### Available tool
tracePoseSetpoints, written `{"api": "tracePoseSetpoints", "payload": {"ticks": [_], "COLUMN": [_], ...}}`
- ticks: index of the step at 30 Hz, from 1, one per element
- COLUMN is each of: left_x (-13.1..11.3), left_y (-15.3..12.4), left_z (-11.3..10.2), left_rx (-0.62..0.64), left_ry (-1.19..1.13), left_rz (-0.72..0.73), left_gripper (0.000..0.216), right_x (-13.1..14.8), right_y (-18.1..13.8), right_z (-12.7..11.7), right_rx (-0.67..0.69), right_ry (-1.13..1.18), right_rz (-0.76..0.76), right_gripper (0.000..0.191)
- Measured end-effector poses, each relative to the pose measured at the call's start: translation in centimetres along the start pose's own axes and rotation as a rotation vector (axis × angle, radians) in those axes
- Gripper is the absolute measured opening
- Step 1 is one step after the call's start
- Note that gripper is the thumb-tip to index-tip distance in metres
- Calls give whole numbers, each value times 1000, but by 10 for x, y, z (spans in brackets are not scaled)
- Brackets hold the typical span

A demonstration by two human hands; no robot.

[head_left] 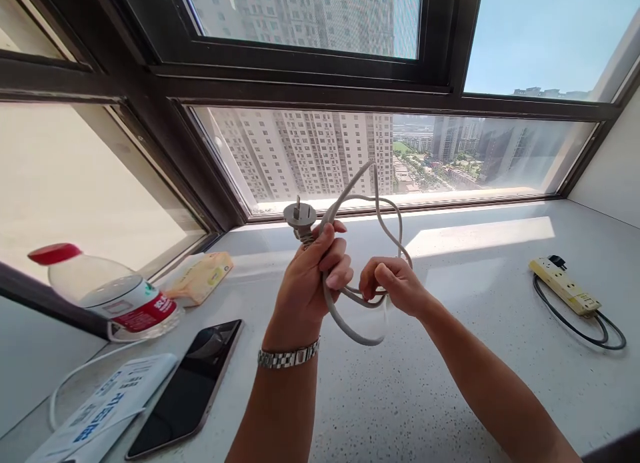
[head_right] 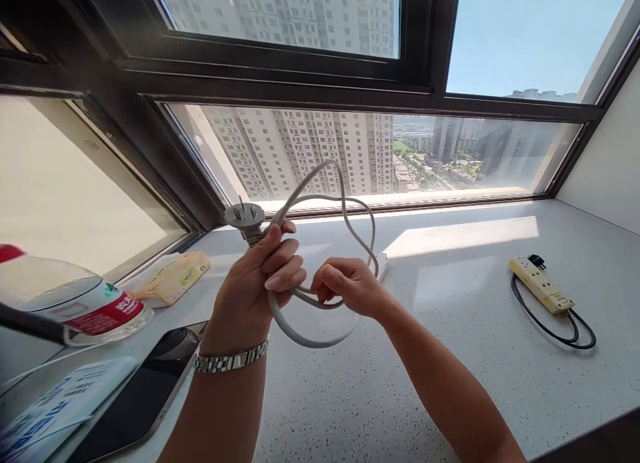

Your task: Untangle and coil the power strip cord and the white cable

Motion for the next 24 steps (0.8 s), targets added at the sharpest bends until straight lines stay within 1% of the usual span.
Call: {"api": "tracePoseSetpoints", "payload": {"ticks": [1, 3, 6, 9, 12, 14, 16, 18, 19, 21, 22, 24], "left_x": [-8, -21, -36, -45, -50, -52, -55, -56, -57, -57, -57, -57], "left_y": [-4, -11, -20, -27, -33, -38, -41, -43, -44, -43, -43, -43], "left_z": [-2, -6, -8, -5, -2, 1, 3, 4, 4, 4, 3, 1], "left_rx": [-13, -46, -92, -63, -19, 8, 44, 66, 69, 60, 54, 56], "left_ry": [-36, -114, -211, -219, -172, -147, -139, -153, -165, -195, -210, -233], "left_rz": [21, 89, 222, 309, 321, 304, 297, 296, 293, 285, 280, 279], "left_gripper": [12, 16, 34, 51, 60, 61, 61, 58, 57, 54, 54, 52], "right_x": [1, 4, 7, 1, -14, -27, -40, -56, -66, -86, -96, -114], "right_y": [-1, -4, -7, -8, -7, -6, -5, -7, -8, -12, -14, -18], "right_z": [4, 9, 16, 26, 32, 33, 31, 26, 23, 14, 9, -3], "right_rx": [59, 127, 185, 231, 282, 309, 304, 233, 171, 6, -87, -235], "right_ry": [-35, -86, -174, -305, -368, -436, -560, -708, -778, -908, -959, -1035], "right_rz": [-10, -25, -81, -183, -229, -252, -314, -390, -425, -458, -451, -367], "right_gripper": [60, 59, 55, 49, 36, 34, 35, 41, 43, 42, 42, 48]}}
Point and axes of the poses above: each hand's wrist, its own y-axis towards the middle knuckle, its own z-axis out of the palm, x = y × z, the point moved 2 cm from there along y, towards the middle knuckle, and after that the axes turned 2 degrees about -z, right-handed, at the moved point
